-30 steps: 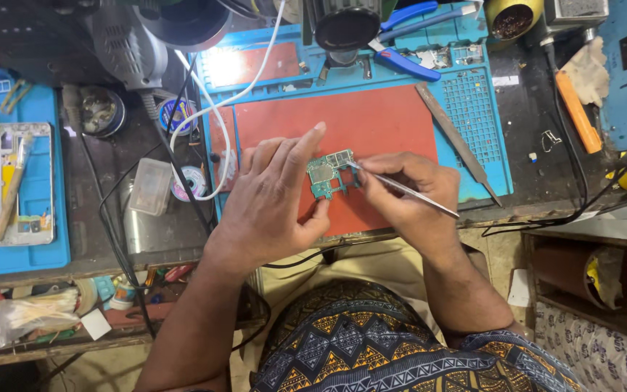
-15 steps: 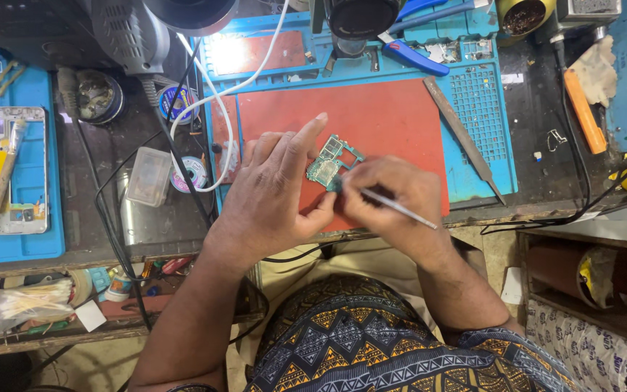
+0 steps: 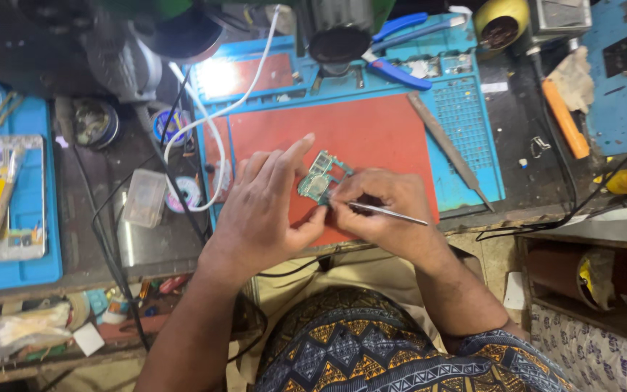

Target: The person holds a small green circuit board on a red mat and works on it with a handheld tool, steadying the board with the other hand and repositioning it repeatedly while working on different spots on the board.

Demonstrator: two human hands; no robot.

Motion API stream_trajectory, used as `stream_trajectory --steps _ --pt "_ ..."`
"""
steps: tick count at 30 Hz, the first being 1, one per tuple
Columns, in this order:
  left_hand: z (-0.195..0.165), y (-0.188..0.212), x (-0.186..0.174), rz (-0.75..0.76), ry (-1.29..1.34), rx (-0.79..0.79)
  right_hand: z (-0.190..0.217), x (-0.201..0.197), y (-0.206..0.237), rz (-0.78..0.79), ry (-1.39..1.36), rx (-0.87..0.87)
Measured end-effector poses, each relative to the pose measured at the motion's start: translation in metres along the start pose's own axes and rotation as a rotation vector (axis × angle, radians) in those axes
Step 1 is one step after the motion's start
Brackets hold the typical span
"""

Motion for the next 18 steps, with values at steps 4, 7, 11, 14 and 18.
stream_trajectory --steps 4,7,11,14,18 --pt "-0.007 -0.006 -0.001 -0.015 0.001 0.011 0.003 -0.009 -0.001 -0.068 -0.015 -0.065" --pt "-0.009 -0.009 0.001 -0.017 -0.005 0.019 -0.003 -0.010 -0.002 -0.002 -0.019 -0.001" --pt "-0.010 -0.011 0.006 -0.003 -0.018 0.005 -0.003 -0.015 -0.003 -0.012 -0.010 -0.011" --pt "-0.011 -0.011 0.006 0.000 -0.018 0.004 -0.004 -0.015 -0.004 0.013 -0.037 0.029" --pt "-0.013 -0.013 0.007 0.002 -0.016 0.009 -0.003 -0.017 -0.007 0.056 -0.104 0.059"
Point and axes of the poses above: each hand's wrist, its own y-axis away from the middle knuckle, its own x-axis out of the palm, z = x × y, the point moved 6 cm from there along -y, towards the middle knuckle, and after that the axes turned 2 degrees about x, right-handed, at the moved point
